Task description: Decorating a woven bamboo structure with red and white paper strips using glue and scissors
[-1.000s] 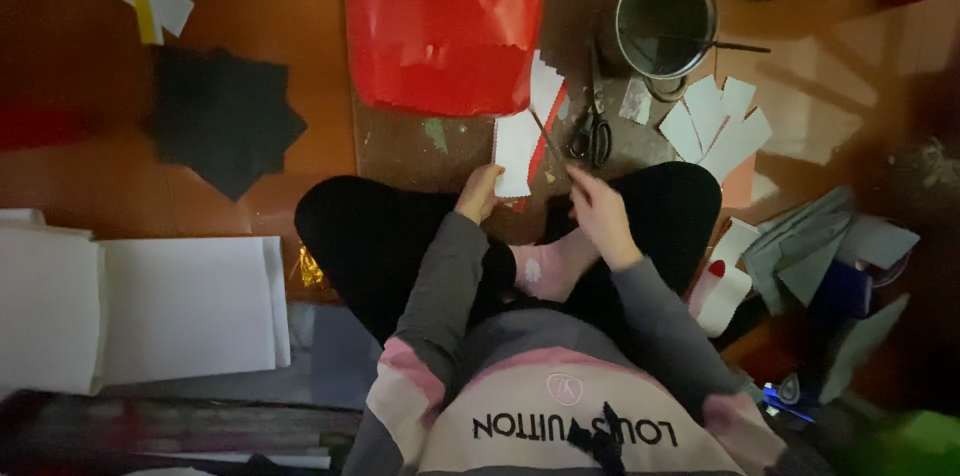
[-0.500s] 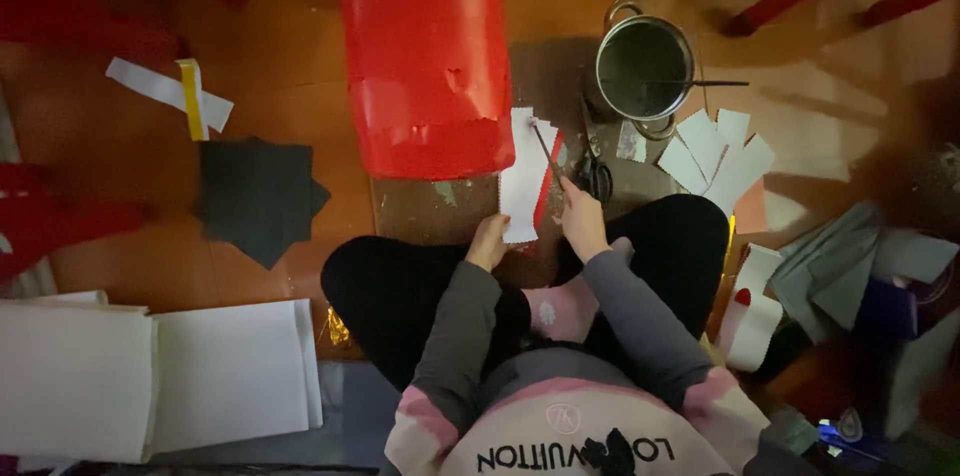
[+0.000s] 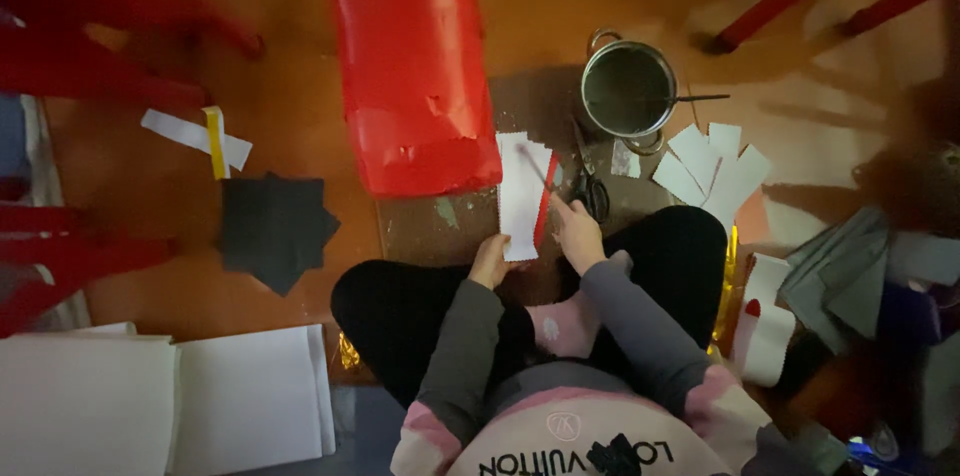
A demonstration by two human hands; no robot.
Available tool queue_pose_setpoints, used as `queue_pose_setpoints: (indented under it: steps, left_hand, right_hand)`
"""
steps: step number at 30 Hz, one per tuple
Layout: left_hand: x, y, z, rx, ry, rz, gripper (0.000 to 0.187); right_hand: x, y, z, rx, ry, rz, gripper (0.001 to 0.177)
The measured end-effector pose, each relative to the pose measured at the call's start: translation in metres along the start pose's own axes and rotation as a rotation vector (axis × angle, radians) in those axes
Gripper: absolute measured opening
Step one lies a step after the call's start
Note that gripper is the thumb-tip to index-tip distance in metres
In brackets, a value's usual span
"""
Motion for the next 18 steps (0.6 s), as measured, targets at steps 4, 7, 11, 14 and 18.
queue_pose_setpoints:
  steps: [4, 7, 11, 14, 18]
  left_hand:
    - [0.019, -0.015, -0.009, 0.087, -0.01, 0.007, 0.066]
    - [0.047, -0.035, -0.026, 0.058, -0.013, 0.046, 0.056]
    - [0.063, -0.051, -0.034, -0.006, -0.059, 0.089, 0.052]
    - [0.048, -0.047, -0.034, -0.125, -0.021, 0.013, 0.051]
    - [0.044, -0.055, -0.038, -0.23, -0.052, 0.016, 0.037]
  right_hand:
    - [0.002, -0.001, -0.037, 0.25, 0.272, -0.302, 0.04]
    - [0.016, 0.007, -0.091, -0.189, 0.494, -0.246, 0.04]
    - [0.062, 0.05, -0.141, -0.303, 0.396, 0.119, 0.033]
    - [0.063, 0.001, -0.167, -0.482, 0.454, -0.208, 0.017]
    - [-0.03, -0.134, -0.149, -0.478, 0.246, -0.56, 0.018]
Point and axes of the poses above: each hand's wrist, its own x-axis towards the middle knuckle, its own z-axis out of the palm, y = z × x, the point moved 4 cm from there along x, towards the middle knuckle, and after that the axes turned 9 degrees about x, right-handed, at the moved point
